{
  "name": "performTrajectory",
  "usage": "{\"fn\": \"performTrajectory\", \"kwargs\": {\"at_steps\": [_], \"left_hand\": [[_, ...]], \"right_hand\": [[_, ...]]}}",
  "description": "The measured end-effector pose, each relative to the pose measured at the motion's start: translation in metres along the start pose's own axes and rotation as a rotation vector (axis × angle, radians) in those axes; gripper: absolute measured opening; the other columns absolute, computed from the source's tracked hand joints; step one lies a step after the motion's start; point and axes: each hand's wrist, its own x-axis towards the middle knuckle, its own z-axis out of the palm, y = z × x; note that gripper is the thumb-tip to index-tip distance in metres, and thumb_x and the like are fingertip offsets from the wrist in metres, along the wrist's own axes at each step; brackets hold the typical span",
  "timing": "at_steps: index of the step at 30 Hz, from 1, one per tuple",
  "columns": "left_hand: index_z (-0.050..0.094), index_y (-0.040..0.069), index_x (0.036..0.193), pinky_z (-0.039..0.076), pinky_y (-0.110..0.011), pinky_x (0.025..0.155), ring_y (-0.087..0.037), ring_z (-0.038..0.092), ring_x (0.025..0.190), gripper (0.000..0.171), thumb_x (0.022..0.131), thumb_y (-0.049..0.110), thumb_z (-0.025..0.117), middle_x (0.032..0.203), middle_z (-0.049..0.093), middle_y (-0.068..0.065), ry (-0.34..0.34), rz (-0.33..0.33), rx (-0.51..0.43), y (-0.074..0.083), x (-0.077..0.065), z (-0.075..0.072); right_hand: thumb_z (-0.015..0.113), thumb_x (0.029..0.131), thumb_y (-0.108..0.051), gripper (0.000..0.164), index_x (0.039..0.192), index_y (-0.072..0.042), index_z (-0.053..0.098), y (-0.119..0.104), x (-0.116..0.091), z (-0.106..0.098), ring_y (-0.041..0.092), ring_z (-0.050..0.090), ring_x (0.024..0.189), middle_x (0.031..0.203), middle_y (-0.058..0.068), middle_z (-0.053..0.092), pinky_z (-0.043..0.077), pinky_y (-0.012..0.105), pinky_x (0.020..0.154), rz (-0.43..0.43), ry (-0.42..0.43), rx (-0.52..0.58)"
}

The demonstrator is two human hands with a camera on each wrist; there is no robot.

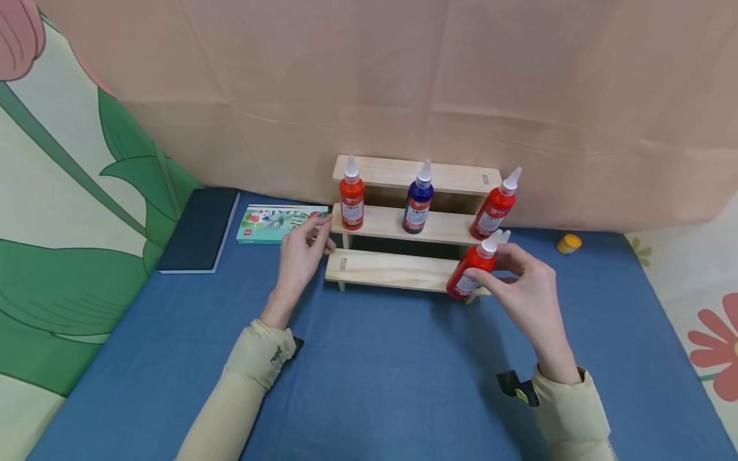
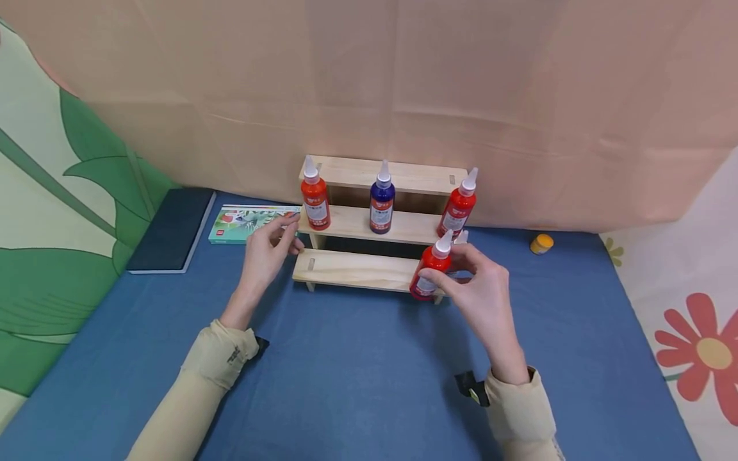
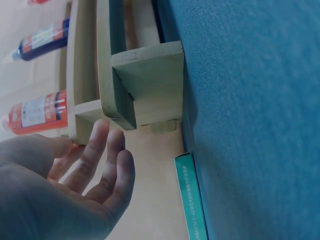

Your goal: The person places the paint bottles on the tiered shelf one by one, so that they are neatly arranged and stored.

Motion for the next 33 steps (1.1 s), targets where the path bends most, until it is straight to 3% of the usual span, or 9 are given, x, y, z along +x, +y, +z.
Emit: {"fn": "performTrajectory", "kwargs": {"at_steps": [12,16,19,28,33], "left_hand": [[0.073,0.006,0.137,0.048,-0.026,0.062,-0.037,0.074,0.072,0.033,0.112,0.025,0.062,0.08,0.076,-0.013,0.001,-0.002,-0.006,-0.002,0.0,0.001],[0.073,0.006,0.137,0.047,-0.026,0.061,-0.037,0.074,0.072,0.033,0.112,0.025,0.062,0.08,0.076,-0.013,0.003,0.001,-0.003,-0.002,0.001,0.001],[0.073,0.007,0.137,0.046,-0.027,0.06,-0.037,0.074,0.072,0.033,0.112,0.025,0.062,0.08,0.076,-0.013,0.003,0.0,-0.002,-0.001,0.001,0.001],[0.073,0.007,0.137,0.045,-0.027,0.059,-0.038,0.073,0.073,0.033,0.111,0.024,0.064,0.081,0.076,-0.013,0.003,-0.008,-0.01,-0.001,0.0,0.001],[0.073,0.007,0.137,0.045,-0.026,0.059,-0.038,0.073,0.073,0.032,0.111,0.023,0.064,0.081,0.076,-0.013,0.005,-0.007,-0.006,-0.001,0.0,0.001]], "right_hand": [[0.09,0.09,-0.015,0.046,0.127,0.003,0.071,-0.013,0.014,0.032,0.034,0.072,0.099,0.119,0.02,0.075,0.049,0.014,0.076,-0.053,-0.015,0.058],[0.09,0.09,-0.016,0.046,0.128,0.002,0.071,-0.015,0.021,0.045,0.033,0.073,0.103,0.12,0.019,0.075,0.06,0.035,0.085,-0.042,-0.022,0.091],[0.09,0.09,-0.017,0.045,0.128,0.001,0.072,-0.013,0.025,0.054,0.033,0.074,0.105,0.12,0.018,0.075,0.06,0.054,0.089,-0.037,-0.026,0.107],[0.096,0.084,-0.017,0.051,0.125,0.002,0.073,-0.01,0.035,0.077,0.034,0.073,0.102,0.115,0.018,0.076,0.06,0.052,0.087,-0.058,-0.036,0.102],[0.095,0.085,-0.02,0.053,0.126,0.003,0.072,-0.01,0.036,0.086,0.037,0.074,0.103,0.117,0.02,0.076,0.061,0.051,0.086,-0.051,-0.055,0.083]]}}
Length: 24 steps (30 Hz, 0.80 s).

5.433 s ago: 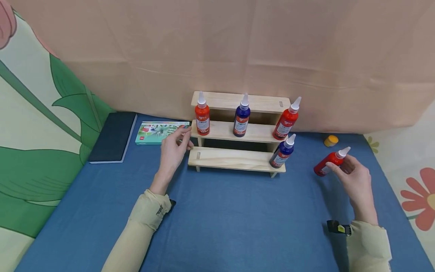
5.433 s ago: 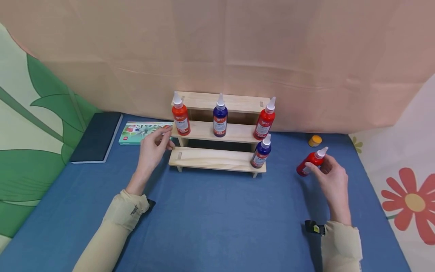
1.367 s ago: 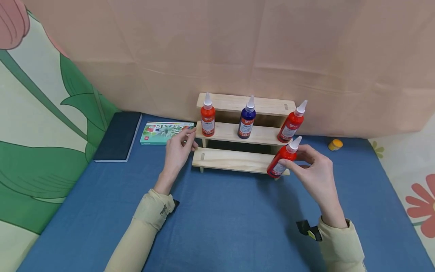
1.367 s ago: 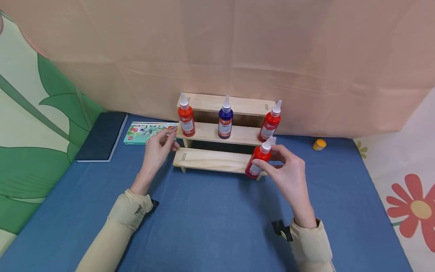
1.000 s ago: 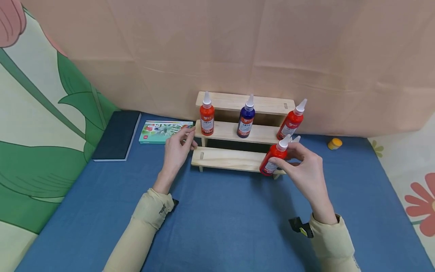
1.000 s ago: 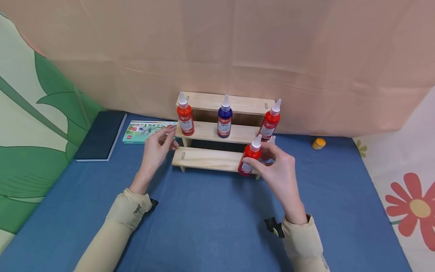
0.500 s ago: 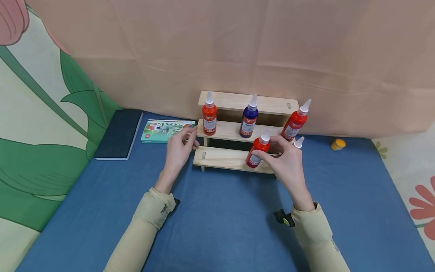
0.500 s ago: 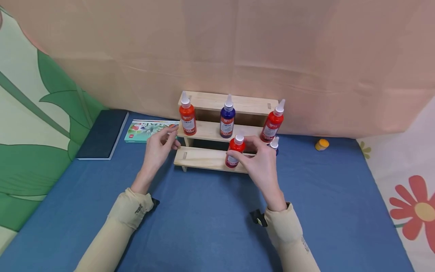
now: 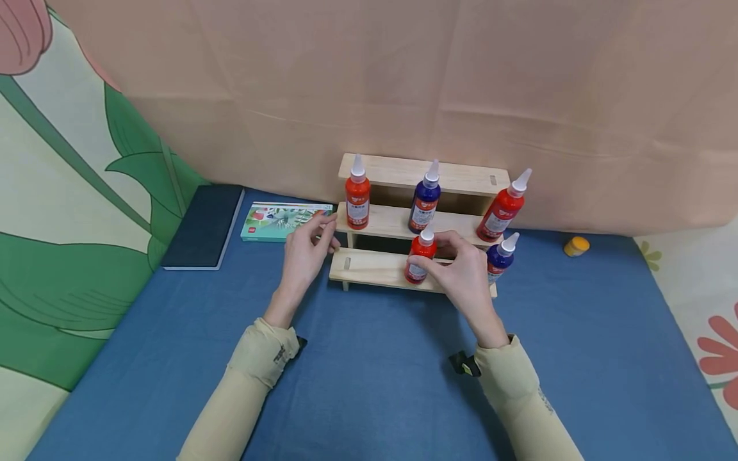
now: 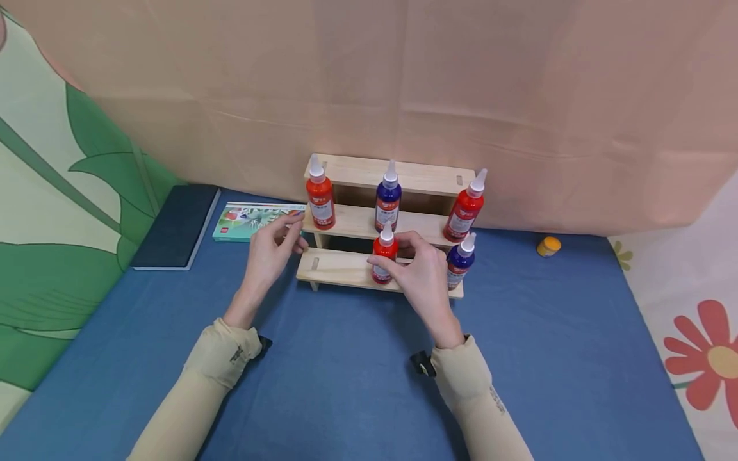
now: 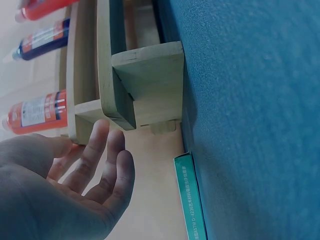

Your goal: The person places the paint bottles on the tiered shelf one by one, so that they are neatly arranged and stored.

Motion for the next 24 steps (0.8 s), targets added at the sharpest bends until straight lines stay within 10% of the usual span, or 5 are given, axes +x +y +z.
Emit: {"fn": "performTrajectory", "kwargs": {"at_steps": [16,24], "left_hand": [[0.074,0.004,0.134,0.052,-0.033,0.061,-0.035,0.075,0.073,0.029,0.111,0.018,0.062,0.107,0.078,-0.017,0.023,0.057,0.049,-0.002,0.001,0.002],[0.074,0.002,0.135,0.052,-0.058,0.1,-0.041,0.067,0.122,0.031,0.108,0.015,0.064,0.142,0.065,-0.021,0.039,0.142,0.259,0.003,-0.003,-0.004]], "right_hand": [[0.09,0.091,-0.017,0.051,0.133,0.001,0.069,0.003,-0.008,-0.003,0.034,0.074,0.109,0.126,0.017,0.074,0.061,0.048,0.089,-0.049,0.018,0.003],[0.073,0.102,-0.006,0.036,0.137,0.002,0.069,-0.014,-0.022,-0.048,0.034,0.075,0.11,0.129,0.017,0.074,0.06,0.036,0.092,-0.264,0.188,-0.105]]}}
